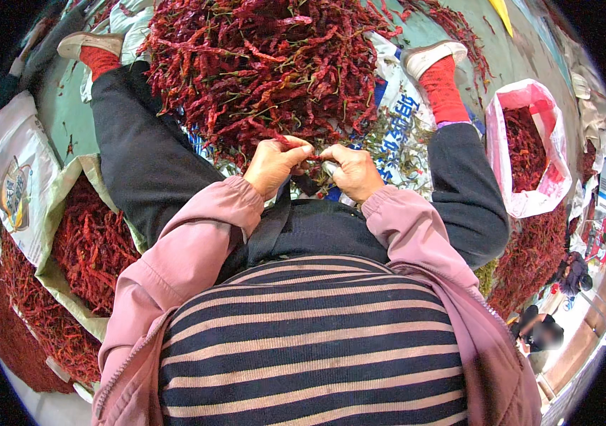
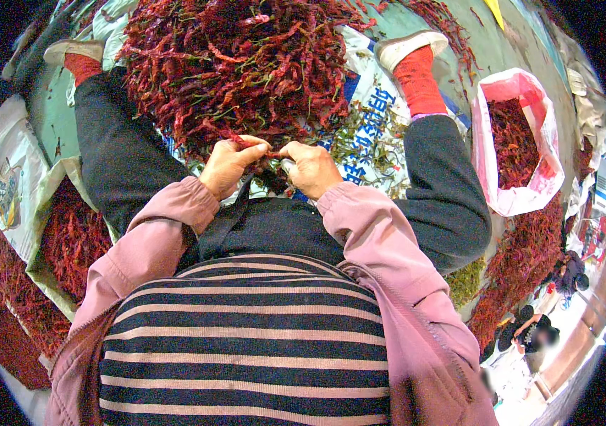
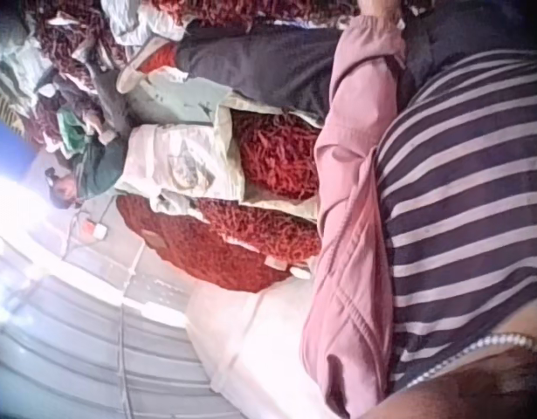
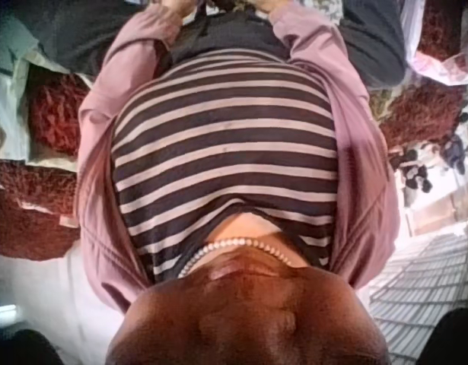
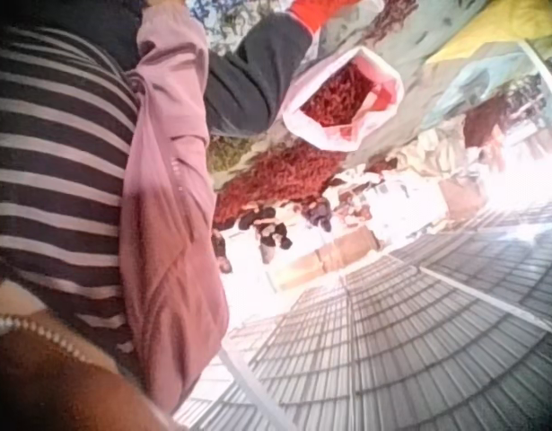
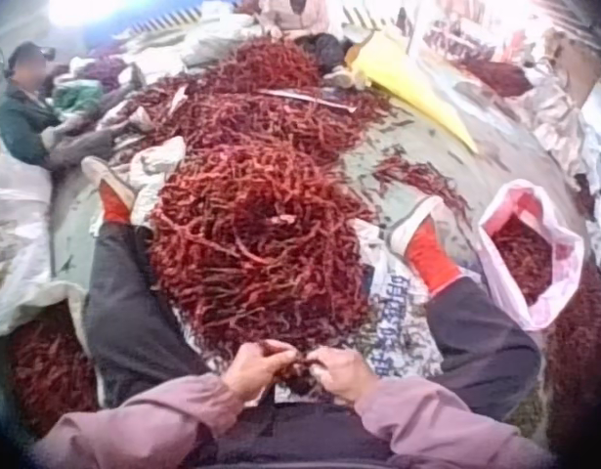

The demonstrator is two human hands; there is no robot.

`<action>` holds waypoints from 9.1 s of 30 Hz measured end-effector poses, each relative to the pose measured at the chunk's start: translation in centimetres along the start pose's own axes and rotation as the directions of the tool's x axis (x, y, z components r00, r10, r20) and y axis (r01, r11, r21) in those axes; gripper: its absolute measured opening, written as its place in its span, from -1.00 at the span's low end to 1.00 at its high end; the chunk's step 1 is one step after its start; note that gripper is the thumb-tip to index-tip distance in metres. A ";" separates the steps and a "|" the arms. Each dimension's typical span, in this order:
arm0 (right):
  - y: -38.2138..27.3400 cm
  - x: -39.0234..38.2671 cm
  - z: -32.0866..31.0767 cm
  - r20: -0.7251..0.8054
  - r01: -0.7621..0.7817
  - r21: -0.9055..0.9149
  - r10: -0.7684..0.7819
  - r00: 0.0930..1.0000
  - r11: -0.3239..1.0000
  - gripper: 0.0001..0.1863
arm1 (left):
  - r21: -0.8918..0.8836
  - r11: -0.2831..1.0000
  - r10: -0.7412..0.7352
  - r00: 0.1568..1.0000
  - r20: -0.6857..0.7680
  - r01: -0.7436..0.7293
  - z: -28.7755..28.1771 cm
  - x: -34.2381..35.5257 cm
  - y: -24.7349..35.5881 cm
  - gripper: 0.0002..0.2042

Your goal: The person sits on the floor and repeatedly picks up dried red chilies, removes the stems by hand, and places the de-stemmed chilies into a nearby bag. The task continues throughout the clip with consistent hand movements.

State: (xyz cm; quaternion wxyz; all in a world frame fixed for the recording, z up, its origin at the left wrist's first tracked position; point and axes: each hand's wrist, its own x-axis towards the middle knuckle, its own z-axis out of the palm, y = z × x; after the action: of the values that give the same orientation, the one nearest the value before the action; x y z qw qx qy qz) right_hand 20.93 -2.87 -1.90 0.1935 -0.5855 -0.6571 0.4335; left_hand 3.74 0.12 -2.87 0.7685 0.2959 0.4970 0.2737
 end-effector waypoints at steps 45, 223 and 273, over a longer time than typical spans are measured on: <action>0.8 -2.8 -3.6 0.015 0.059 0.136 -0.061 0.998 0.989 -0.73 | 0.001 0.999 -0.051 0.986 0.159 0.051 1.2 -0.9 0.2 -0.83; 7.3 5.3 -0.1 -0.079 -0.241 -0.539 0.236 0.969 0.807 -0.71 | 0.310 0.951 -0.003 1.000 0.009 0.000 -1.1 -0.3 -0.6 -0.88; -1.1 0.6 -1.2 0.080 -0.209 0.862 0.282 0.956 0.463 -0.77 | 0.214 0.965 0.122 0.981 0.153 -0.153 2.0 -1.2 1.2 -0.96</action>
State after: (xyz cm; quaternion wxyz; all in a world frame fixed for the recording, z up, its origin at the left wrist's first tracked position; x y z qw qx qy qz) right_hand 21.02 -1.83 -0.49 0.4187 -0.5143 -0.2543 0.7039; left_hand 5.03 -0.31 -0.65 0.7419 0.4331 0.4483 0.2473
